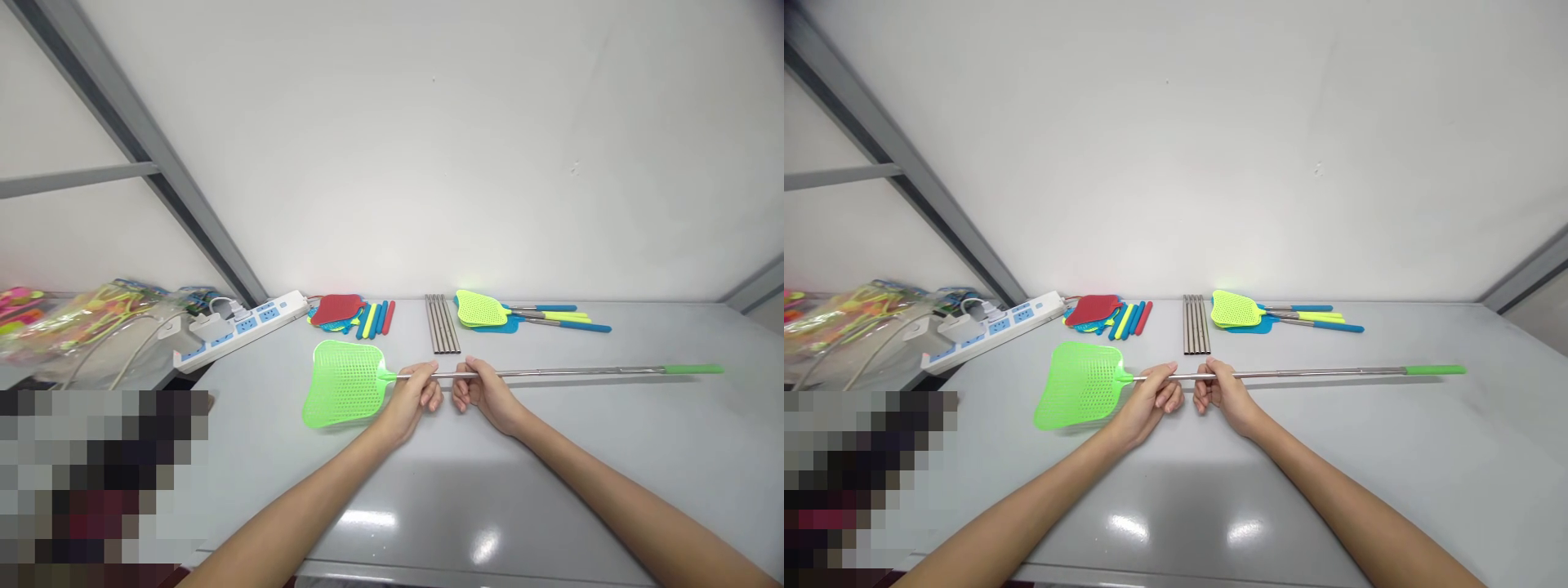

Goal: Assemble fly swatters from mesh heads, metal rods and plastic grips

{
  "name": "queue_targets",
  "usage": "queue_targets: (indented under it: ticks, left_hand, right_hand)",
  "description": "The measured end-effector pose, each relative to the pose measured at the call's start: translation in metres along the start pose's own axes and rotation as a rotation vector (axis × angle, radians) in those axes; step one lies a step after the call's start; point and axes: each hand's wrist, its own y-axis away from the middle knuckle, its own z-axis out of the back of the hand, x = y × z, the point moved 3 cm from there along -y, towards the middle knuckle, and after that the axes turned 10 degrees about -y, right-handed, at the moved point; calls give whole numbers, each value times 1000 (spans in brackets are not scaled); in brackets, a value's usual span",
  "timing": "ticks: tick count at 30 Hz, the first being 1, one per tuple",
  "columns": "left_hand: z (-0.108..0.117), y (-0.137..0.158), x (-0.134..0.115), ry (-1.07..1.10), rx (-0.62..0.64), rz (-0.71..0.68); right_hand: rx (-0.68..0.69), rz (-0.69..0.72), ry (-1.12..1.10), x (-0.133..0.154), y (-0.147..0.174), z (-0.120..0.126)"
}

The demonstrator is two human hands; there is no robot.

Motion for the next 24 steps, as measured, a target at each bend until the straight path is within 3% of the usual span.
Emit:
queue_targets:
  ticks: [24]
  left_hand:
    - [-1,1,-2,66,-26,38]
  right_hand:
    - [0,-12,-56,3,1,1]
